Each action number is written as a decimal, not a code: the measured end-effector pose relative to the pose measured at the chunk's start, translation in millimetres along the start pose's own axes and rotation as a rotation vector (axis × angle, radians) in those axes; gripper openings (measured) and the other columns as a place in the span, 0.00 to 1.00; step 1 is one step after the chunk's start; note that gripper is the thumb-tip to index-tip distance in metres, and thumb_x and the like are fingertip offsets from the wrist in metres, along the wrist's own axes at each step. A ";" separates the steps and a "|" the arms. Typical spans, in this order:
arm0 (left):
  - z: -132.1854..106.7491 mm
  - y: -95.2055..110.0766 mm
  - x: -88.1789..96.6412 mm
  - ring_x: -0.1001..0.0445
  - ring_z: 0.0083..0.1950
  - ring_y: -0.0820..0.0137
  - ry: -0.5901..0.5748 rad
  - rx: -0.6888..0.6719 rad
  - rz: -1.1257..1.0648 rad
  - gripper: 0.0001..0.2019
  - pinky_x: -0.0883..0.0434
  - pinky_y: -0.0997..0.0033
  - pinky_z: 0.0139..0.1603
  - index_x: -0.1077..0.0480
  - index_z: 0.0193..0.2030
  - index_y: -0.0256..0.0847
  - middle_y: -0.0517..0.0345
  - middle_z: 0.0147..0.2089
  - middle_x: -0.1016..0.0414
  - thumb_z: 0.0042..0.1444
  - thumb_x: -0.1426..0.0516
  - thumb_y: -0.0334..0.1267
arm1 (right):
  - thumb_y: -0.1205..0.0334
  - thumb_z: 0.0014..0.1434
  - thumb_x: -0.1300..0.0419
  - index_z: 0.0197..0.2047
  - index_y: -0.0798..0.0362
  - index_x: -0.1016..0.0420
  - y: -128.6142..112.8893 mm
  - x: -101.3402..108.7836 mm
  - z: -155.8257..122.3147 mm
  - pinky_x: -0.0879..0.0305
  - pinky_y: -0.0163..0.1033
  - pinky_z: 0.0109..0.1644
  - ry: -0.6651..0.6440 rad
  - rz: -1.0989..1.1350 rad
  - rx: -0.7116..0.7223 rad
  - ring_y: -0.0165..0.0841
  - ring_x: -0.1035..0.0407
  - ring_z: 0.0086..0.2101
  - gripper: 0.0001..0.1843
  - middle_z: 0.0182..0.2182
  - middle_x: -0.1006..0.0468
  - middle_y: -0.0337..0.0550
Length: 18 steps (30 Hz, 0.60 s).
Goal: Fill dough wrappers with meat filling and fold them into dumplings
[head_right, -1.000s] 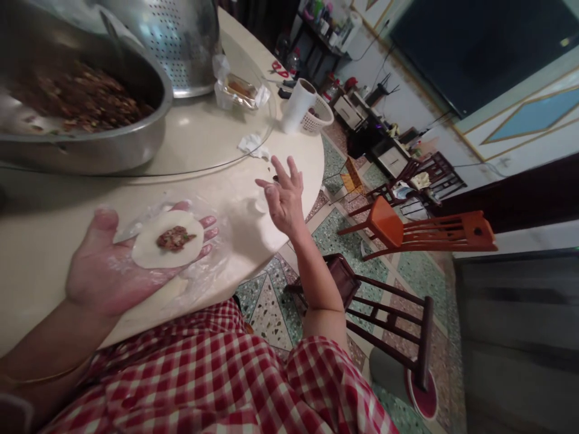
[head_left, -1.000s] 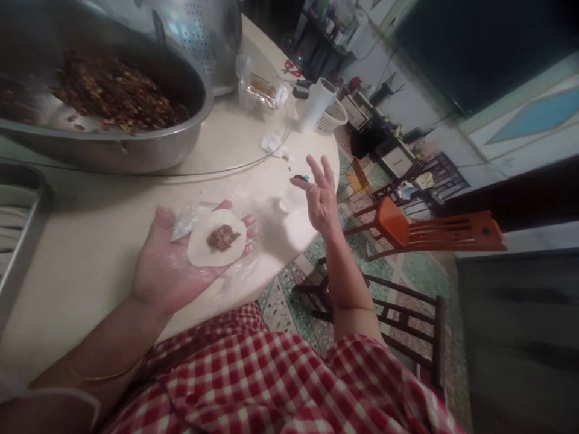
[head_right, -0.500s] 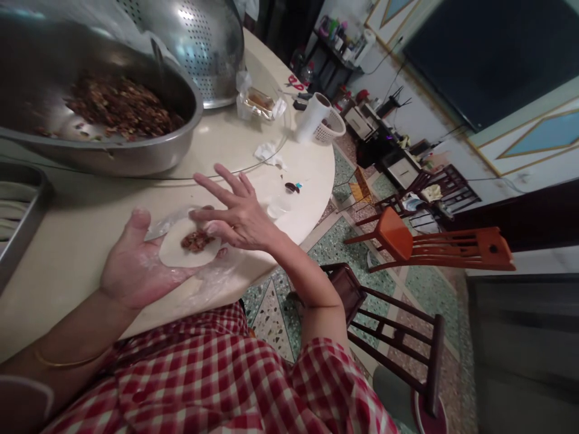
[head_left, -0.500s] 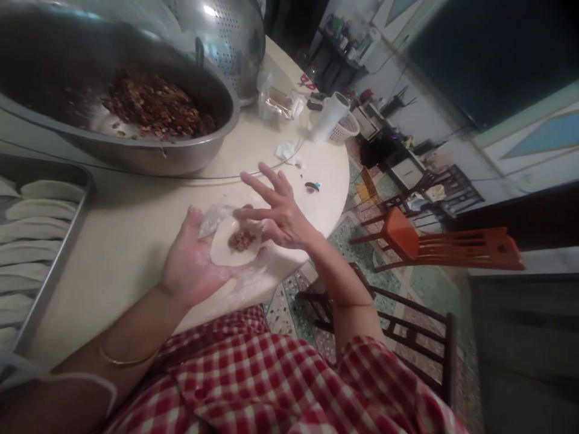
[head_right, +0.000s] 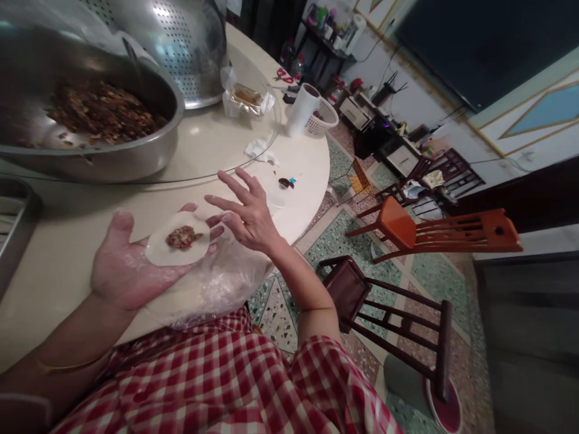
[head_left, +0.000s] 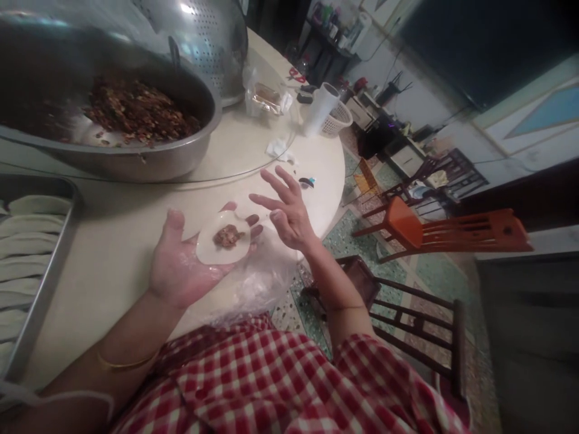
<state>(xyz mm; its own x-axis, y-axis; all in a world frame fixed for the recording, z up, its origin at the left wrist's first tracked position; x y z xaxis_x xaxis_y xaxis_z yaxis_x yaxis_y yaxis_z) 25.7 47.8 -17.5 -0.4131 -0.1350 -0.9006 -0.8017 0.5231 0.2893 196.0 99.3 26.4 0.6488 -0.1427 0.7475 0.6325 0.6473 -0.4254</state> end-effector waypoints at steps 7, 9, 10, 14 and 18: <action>10.6 0.0 9.6 0.20 0.56 0.47 0.149 -0.024 0.064 0.35 0.20 0.48 0.47 0.37 0.66 0.35 0.28 0.59 0.25 0.65 0.57 0.61 | 0.35 0.68 0.56 0.48 0.45 0.20 9.2 -28.8 -18.4 0.26 0.47 0.48 0.233 0.591 -0.385 0.34 0.26 0.38 0.31 0.37 0.19 0.42; 12.0 2.9 10.6 0.20 0.54 0.47 0.230 -0.065 0.058 0.33 0.20 0.50 0.47 0.36 0.64 0.35 0.28 0.59 0.25 0.65 0.57 0.60 | 0.34 0.67 0.55 0.49 0.46 0.20 9.3 -31.1 -25.2 0.26 0.44 0.40 0.257 0.691 -0.458 0.32 0.29 0.33 0.31 0.37 0.20 0.42; 12.6 4.4 10.8 0.20 0.54 0.48 0.272 -0.090 0.051 0.32 0.20 0.51 0.46 0.35 0.63 0.35 0.28 0.58 0.25 0.65 0.57 0.60 | 0.34 0.66 0.53 0.51 0.45 0.21 7.6 -29.9 -29.4 0.26 0.42 0.38 0.257 0.716 -0.466 0.31 0.29 0.32 0.30 0.38 0.20 0.42; 16.7 9.2 12.4 0.19 0.50 0.51 0.368 -0.142 0.028 0.30 0.19 0.55 0.42 0.31 0.57 0.38 0.33 0.55 0.23 0.64 0.56 0.60 | 0.37 0.67 0.52 0.57 0.41 0.25 -3.1 -20.3 -55.0 0.26 0.40 0.33 0.164 0.750 -0.456 0.31 0.30 0.32 0.27 0.42 0.21 0.43; 18.0 15.9 19.3 0.19 0.50 0.54 0.367 -0.157 0.033 0.29 0.19 0.56 0.42 0.29 0.54 0.42 0.38 0.52 0.21 0.62 0.55 0.62 | 0.35 0.65 0.50 0.60 0.41 0.28 -0.6 -29.6 -80.1 0.24 0.49 0.51 0.068 0.737 -0.513 0.35 0.26 0.41 0.29 0.47 0.20 0.45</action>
<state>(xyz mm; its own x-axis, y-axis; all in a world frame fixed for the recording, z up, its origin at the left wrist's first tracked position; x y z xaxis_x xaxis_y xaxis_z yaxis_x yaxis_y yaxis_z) 12.8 68.6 -36.2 -0.5438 -0.4271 -0.7224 -0.8300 0.4009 0.3878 210.3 43.2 -36.3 0.9779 0.1219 0.1698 0.1464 0.1802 -0.9727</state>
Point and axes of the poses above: each hand's wrist, its own z-axis towards the middle knuckle, its own x-axis out of the back of the hand, y = z × x, the point moved 4 cm from there along z, towards the middle knuckle
